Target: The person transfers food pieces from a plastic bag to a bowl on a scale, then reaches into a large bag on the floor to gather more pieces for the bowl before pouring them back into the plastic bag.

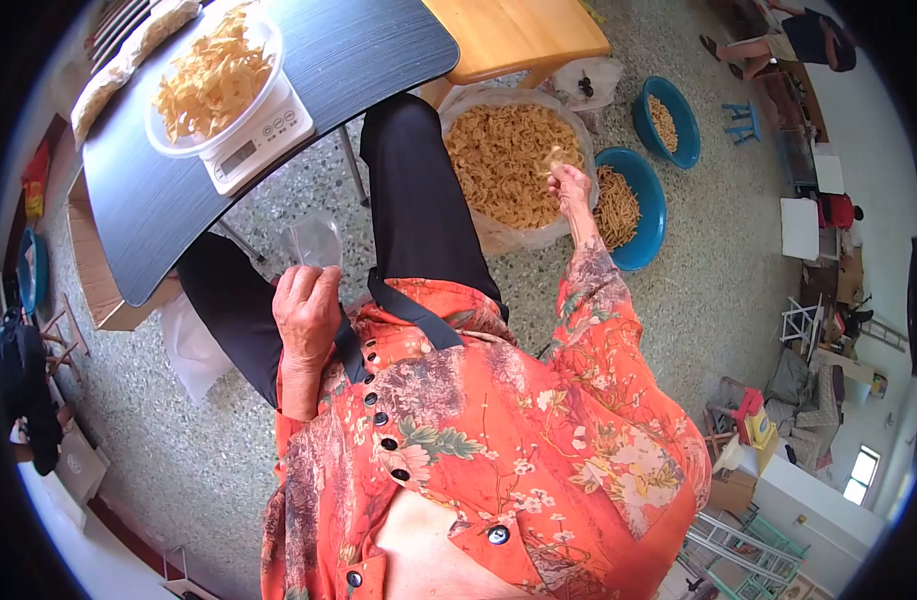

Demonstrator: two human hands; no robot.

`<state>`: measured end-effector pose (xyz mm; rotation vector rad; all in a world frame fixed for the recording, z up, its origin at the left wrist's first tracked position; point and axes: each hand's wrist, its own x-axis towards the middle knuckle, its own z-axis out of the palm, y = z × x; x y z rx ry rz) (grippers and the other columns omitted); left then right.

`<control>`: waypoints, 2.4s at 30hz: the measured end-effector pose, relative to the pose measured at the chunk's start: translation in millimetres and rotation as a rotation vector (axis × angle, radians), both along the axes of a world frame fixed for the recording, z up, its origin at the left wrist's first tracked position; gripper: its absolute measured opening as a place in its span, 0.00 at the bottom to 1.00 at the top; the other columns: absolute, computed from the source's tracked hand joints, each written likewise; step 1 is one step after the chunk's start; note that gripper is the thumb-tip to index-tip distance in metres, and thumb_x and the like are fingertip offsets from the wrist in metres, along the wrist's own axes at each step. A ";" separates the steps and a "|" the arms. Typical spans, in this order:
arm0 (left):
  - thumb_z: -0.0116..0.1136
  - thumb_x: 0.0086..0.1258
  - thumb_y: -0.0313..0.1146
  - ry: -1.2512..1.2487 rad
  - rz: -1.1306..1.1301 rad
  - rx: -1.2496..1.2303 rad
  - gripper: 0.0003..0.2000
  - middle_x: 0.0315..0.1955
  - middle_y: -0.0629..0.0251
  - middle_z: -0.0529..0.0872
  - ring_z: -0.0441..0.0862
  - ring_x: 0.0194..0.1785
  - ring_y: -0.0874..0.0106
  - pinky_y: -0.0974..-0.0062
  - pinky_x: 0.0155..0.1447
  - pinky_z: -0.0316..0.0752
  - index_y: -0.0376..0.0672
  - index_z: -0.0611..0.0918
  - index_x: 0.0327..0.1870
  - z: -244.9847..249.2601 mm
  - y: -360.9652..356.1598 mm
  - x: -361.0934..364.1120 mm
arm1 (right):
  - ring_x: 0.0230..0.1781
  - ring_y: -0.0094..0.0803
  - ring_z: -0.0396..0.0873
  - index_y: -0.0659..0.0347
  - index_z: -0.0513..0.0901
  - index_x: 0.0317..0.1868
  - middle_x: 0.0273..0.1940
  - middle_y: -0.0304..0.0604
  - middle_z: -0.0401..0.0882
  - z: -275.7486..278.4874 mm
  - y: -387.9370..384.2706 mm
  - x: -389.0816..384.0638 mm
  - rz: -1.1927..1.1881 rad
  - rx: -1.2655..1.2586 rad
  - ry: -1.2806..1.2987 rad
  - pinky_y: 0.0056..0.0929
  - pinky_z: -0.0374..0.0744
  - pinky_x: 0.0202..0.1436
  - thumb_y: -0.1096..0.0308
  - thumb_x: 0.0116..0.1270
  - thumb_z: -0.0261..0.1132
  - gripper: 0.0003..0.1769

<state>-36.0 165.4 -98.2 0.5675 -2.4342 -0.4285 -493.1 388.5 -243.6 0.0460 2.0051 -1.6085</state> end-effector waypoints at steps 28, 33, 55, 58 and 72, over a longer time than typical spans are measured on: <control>0.62 0.54 0.26 0.094 0.125 0.006 0.07 0.30 0.65 0.76 0.79 0.40 0.63 0.65 0.45 0.76 0.43 0.83 0.35 -25.3 2.7 26.3 | 0.23 0.31 0.84 0.61 0.90 0.42 0.27 0.45 0.87 297.5 -369.4 209.8 0.980 -0.182 1.425 0.31 0.81 0.31 0.52 0.68 0.71 0.19; 0.62 0.54 0.26 0.110 0.122 0.021 0.07 0.31 0.65 0.76 0.78 0.39 0.63 0.65 0.45 0.76 0.43 0.83 0.35 -27.3 1.4 27.9 | 0.25 0.33 0.86 0.61 0.88 0.48 0.27 0.46 0.87 290.0 -378.0 213.6 1.011 -0.127 1.477 0.33 0.84 0.32 0.48 0.65 0.73 0.24; 0.65 0.54 0.26 0.226 0.125 0.047 0.10 0.27 0.65 0.73 0.77 0.33 0.63 0.65 0.39 0.73 0.41 0.84 0.39 1.6 -1.5 26.7 | 0.27 0.25 0.80 0.60 0.82 0.57 0.49 0.45 0.84 226.6 -209.0 276.9 1.574 -0.393 0.718 0.26 0.81 0.32 0.73 0.56 0.78 0.27; 0.67 0.53 0.24 0.349 0.124 0.022 0.09 0.24 0.66 0.70 0.75 0.29 0.64 0.66 0.34 0.70 0.41 0.84 0.36 6.9 2.8 21.6 | 0.31 0.39 0.84 0.62 0.82 0.54 0.47 0.48 0.84 202.1 -193.0 281.4 1.671 -0.390 0.779 0.31 0.83 0.36 0.74 0.56 0.77 0.24; 0.70 0.58 0.21 0.619 0.352 0.180 0.08 0.32 0.61 0.82 0.84 0.34 0.61 0.67 0.36 0.80 0.42 0.85 0.37 36.5 -62.8 58.8 | 0.22 0.27 0.83 0.65 0.85 0.42 0.29 0.43 0.84 185.7 -179.1 292.1 1.513 -0.248 0.860 0.24 0.80 0.26 0.80 0.64 0.70 0.07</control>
